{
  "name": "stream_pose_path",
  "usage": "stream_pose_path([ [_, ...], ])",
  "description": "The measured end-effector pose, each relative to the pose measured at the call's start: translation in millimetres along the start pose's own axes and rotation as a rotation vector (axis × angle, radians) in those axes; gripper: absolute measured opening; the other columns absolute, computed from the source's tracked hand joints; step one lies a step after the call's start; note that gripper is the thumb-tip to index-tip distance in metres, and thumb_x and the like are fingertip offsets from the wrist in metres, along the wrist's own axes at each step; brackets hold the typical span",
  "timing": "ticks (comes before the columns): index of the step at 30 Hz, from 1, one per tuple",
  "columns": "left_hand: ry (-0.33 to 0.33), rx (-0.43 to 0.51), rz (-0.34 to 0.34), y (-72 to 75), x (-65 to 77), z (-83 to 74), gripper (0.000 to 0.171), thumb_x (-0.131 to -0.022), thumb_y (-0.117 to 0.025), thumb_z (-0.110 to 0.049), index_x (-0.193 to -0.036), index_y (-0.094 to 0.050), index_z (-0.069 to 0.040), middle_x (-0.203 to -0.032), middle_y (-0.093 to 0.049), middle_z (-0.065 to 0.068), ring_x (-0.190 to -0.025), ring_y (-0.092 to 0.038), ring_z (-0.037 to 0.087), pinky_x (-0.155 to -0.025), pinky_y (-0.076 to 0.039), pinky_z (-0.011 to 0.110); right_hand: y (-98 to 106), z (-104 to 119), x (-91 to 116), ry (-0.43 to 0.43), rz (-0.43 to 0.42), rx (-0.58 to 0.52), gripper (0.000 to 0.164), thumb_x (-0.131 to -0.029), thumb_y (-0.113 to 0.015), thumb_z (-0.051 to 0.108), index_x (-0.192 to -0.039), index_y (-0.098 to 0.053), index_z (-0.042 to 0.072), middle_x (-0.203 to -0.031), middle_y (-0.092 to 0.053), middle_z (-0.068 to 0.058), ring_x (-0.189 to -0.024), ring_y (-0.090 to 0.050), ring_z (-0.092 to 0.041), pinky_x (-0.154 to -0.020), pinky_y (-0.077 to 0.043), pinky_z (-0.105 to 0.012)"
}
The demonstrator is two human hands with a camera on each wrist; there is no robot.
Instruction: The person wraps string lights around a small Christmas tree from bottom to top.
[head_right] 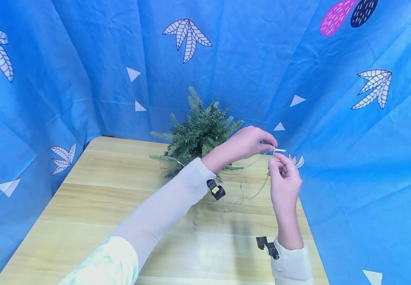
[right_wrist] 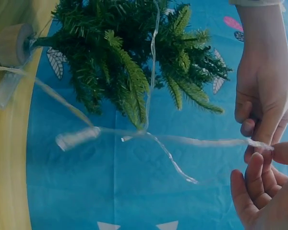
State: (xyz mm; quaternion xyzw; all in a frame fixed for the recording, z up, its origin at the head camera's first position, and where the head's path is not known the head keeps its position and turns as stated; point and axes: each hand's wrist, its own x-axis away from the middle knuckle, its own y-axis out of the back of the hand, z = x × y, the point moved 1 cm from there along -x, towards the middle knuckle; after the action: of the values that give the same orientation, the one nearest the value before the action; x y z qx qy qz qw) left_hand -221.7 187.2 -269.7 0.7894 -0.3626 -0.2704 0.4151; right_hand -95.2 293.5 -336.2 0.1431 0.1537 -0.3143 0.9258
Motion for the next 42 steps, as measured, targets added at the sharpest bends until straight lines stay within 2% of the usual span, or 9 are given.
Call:
stream_pose_path([
  [8,0.037,0.085,-0.183,11.0,-8.8,6.2,0.024,-0.103,-0.060,-0.029,-0.123,-0.072,-0.027,-0.111,-0.071,-0.014,-0.080,-0.060,0.004,-0.072,-0.045,0.017,-2,-8,6,-0.010,0.012,0.037,0.030,-0.098,-0.067,0.024,-0.117,-0.072,0.001,-0.079,-0.069,0.005,-0.071,-0.063,-0.006,-0.064,-0.050,-0.014],
  [11,0.042,0.150,-0.235,16.3,-12.5,7.5,0.025,-0.103,-0.059,-0.029,-0.124,-0.072,-0.025,-0.113,-0.071,-0.013,-0.083,-0.059,0.002,-0.074,-0.045,0.015,-3,-10,8,0.000,0.014,0.050,0.031,-0.099,-0.066,0.026,-0.116,-0.073,0.001,-0.078,-0.068,0.006,-0.071,-0.064,-0.008,-0.065,-0.052,-0.015],
  [16,0.079,0.208,-0.270,21.3,-15.4,9.4,0.024,-0.103,-0.059,-0.027,-0.124,-0.071,-0.024,-0.120,-0.071,-0.013,-0.099,-0.062,-0.001,-0.082,-0.046,0.013,-6,-13,10,0.008,0.029,0.051,0.031,-0.100,-0.065,0.028,-0.115,-0.073,0.001,-0.075,-0.066,0.007,-0.066,-0.063,-0.007,-0.064,-0.053,-0.016],
  [20,0.119,0.234,-0.281,18.3,-15.2,12.5,0.031,-0.103,-0.059,-0.022,-0.133,-0.065,-0.024,-0.118,-0.071,-0.009,-0.094,-0.064,0.002,-0.076,-0.048,0.015,-8,-13,2,0.040,0.018,0.077,0.030,-0.100,-0.064,0.029,-0.111,-0.075,0.004,-0.073,-0.063,0.006,-0.062,-0.059,-0.007,-0.056,-0.048,-0.017],
  [23,0.143,0.239,-0.270,12.9,-14.8,15.1,0.041,-0.103,-0.059,-0.019,-0.143,-0.056,-0.026,-0.110,-0.072,-0.008,-0.085,-0.063,0.004,-0.070,-0.048,0.018,-9,-13,-10,0.055,0.004,0.087,0.030,-0.101,-0.063,0.032,-0.109,-0.075,0.006,-0.073,-0.063,0.006,-0.060,-0.057,-0.007,-0.051,-0.044,-0.018],
  [26,0.141,0.224,-0.225,7.1,-15.5,15.9,0.047,-0.103,-0.060,-0.020,-0.148,-0.050,-0.029,-0.105,-0.072,-0.011,-0.089,-0.064,0.002,-0.072,-0.048,0.018,-10,-13,-22,0.055,0.009,0.091,0.032,-0.101,-0.063,0.034,-0.111,-0.075,0.006,-0.074,-0.062,0.006,-0.061,-0.057,-0.007,-0.050,-0.044,-0.018],
  [31,0.079,0.197,-0.097,4.6,-15.7,15.9,0.044,-0.101,-0.062,-0.020,-0.144,-0.056,-0.028,-0.118,-0.071,-0.010,-0.106,-0.065,0.001,-0.084,-0.049,0.016,-13,-13,-35,0.045,0.036,0.099,0.030,-0.101,-0.062,0.034,-0.111,-0.074,0.008,-0.076,-0.063,0.004,-0.061,-0.057,-0.008,-0.048,-0.043,-0.019],
  [36,0.071,0.150,0.009,4.4,-16.7,14.8,0.036,-0.102,-0.061,-0.023,-0.138,-0.062,-0.028,-0.132,-0.066,-0.011,-0.112,-0.063,0.002,-0.088,-0.048,0.017,-15,-10,-40,0.062,0.061,0.090,0.025,-0.102,-0.061,0.032,-0.107,-0.072,0.010,-0.076,-0.062,0.006,-0.062,-0.058,-0.008,-0.054,-0.045,-0.019],
  [42,0.036,0.098,-0.023,3.2,-17.7,15.8,0.023,-0.102,-0.061,-0.026,-0.121,-0.073,-0.024,-0.123,-0.070,-0.011,-0.111,-0.063,0.003,-0.090,-0.047,0.016,-11,-8,-42,0.062,0.075,0.058,0.021,-0.101,-0.062,0.030,-0.105,-0.072,0.011,-0.076,-0.062,0.005,-0.063,-0.059,-0.009,-0.057,-0.047,-0.018],
])
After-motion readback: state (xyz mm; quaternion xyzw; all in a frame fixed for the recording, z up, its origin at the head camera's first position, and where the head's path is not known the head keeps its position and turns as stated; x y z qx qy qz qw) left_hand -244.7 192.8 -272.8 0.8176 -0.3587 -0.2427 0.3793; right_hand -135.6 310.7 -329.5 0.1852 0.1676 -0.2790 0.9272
